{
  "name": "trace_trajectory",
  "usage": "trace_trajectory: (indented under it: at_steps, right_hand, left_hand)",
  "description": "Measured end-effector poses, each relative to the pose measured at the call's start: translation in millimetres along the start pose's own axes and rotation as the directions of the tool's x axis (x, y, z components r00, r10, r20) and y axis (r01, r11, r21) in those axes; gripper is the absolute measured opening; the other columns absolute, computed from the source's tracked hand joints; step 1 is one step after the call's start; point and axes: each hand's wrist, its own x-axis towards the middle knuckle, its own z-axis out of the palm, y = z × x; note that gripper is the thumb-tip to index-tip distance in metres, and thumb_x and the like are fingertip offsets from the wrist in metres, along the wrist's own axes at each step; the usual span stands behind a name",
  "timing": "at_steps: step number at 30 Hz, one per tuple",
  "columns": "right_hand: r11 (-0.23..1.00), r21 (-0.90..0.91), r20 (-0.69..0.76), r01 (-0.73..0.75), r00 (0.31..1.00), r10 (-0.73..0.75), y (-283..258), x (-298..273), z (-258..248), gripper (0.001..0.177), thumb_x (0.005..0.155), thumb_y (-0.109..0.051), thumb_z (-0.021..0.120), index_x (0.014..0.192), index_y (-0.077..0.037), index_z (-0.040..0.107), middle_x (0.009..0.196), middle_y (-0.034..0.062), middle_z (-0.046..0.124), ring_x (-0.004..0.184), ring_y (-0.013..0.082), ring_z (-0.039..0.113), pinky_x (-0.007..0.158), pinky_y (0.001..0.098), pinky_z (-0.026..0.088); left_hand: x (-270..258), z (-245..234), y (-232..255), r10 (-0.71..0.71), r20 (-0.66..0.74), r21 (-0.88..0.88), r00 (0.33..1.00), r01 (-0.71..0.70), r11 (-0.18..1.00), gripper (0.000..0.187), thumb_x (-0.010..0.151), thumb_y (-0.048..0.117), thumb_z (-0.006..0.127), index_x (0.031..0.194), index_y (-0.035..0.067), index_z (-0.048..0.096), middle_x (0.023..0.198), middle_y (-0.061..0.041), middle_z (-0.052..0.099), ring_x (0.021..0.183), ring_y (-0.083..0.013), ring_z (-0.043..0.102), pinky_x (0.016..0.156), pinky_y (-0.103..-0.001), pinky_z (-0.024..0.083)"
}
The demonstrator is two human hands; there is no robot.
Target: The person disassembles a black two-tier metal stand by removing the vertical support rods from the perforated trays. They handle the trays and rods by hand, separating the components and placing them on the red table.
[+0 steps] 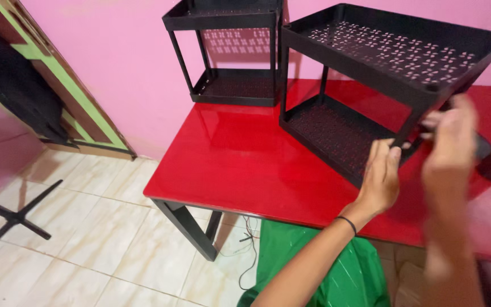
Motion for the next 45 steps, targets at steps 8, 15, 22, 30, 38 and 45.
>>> trace_trajectory:
  at_steps: [8, 15, 22, 30, 38, 45]
  right_hand:
    - [0.905, 0.417, -0.079, -0.087, 0.988, 0.131, -7, 5, 51, 0.036, 0.120, -0.042, 0.038, 0.124, -0.008, 0.049, 0.081, -0.0034, 0.041, 0.069, 0.0043, 0.038, 0.062, 0.0208, 0.034]
    - [0.875, 0.481, -0.054, -0.057, 0.994, 0.094, 11, 9, 53, 0.041, 0.117, -0.046, 0.037, 0.099, -0.009, 0.044, 0.075, -0.0034, 0.039, 0.057, 0.0029, 0.031, 0.049, 0.0205, 0.023]
    - [0.810, 0.580, 0.072, -0.086, 0.996, 0.054, 16, 12, 45, 0.047, 0.115, -0.050, 0.037, 0.096, -0.007, 0.043, 0.069, -0.0041, 0.032, 0.054, 0.0037, 0.027, 0.048, 0.0213, 0.020]
    - [0.712, 0.677, 0.226, -0.185, 0.973, 0.038, 25, 19, 35, 0.053, 0.114, -0.055, 0.037, 0.095, -0.006, 0.044, 0.069, -0.0042, 0.029, 0.054, 0.0032, 0.022, 0.048, 0.0221, 0.017]
    - [0.722, 0.669, 0.201, -0.177, 0.978, 0.053, 19, 19, 38, 0.051, 0.113, -0.055, 0.037, 0.097, -0.007, 0.045, 0.068, -0.0049, 0.029, 0.054, 0.0031, 0.023, 0.049, 0.0221, 0.017]
    - [0.724, 0.667, 0.191, -0.177, 0.980, 0.064, 19, 20, 41, 0.052, 0.114, -0.054, 0.037, 0.095, -0.006, 0.044, 0.068, -0.0052, 0.029, 0.054, 0.0031, 0.023, 0.048, 0.0222, 0.017]
  left_hand:
    - [-27, -51, 77, 0.043, -0.170, -0.026, 0.984, -0.048, 0.999, 0.033, 0.104, 0.009, 0.058, 0.134, -0.003, 0.051, 0.126, -0.017, 0.054, 0.116, -0.0272, 0.056, 0.108, -0.038, 0.048]
    - [-82, -102, 156, 0.239, -0.272, -0.110, 0.932, -0.277, 0.955, 0.028, 0.103, 0.009, 0.060, 0.128, -0.001, 0.053, 0.123, -0.015, 0.054, 0.113, -0.0262, 0.057, 0.103, -0.039, 0.050]
    - [-100, -98, 154, 0.234, -0.256, -0.081, 0.938, -0.262, 0.962, 0.030, 0.099, 0.010, 0.064, 0.126, 0.000, 0.055, 0.122, -0.015, 0.055, 0.113, -0.0271, 0.057, 0.101, -0.040, 0.050]
    - [-103, -127, 177, 0.260, -0.238, -0.024, 0.936, -0.273, 0.962, 0.033, 0.094, 0.011, 0.068, 0.124, 0.001, 0.057, 0.122, -0.015, 0.057, 0.113, -0.0282, 0.058, 0.098, -0.040, 0.050]
    - [-77, -134, 190, 0.299, -0.185, 0.022, 0.936, -0.300, 0.954, 0.036, 0.090, 0.012, 0.072, 0.122, 0.002, 0.059, 0.121, -0.015, 0.058, 0.113, -0.0292, 0.059, 0.095, -0.041, 0.050]
    - [-21, -123, 207, 0.460, -0.017, 0.123, 0.888, -0.455, 0.882, 0.039, 0.086, 0.013, 0.075, 0.120, 0.003, 0.060, 0.121, -0.014, 0.059, 0.113, -0.0301, 0.060, 0.092, -0.042, 0.051]
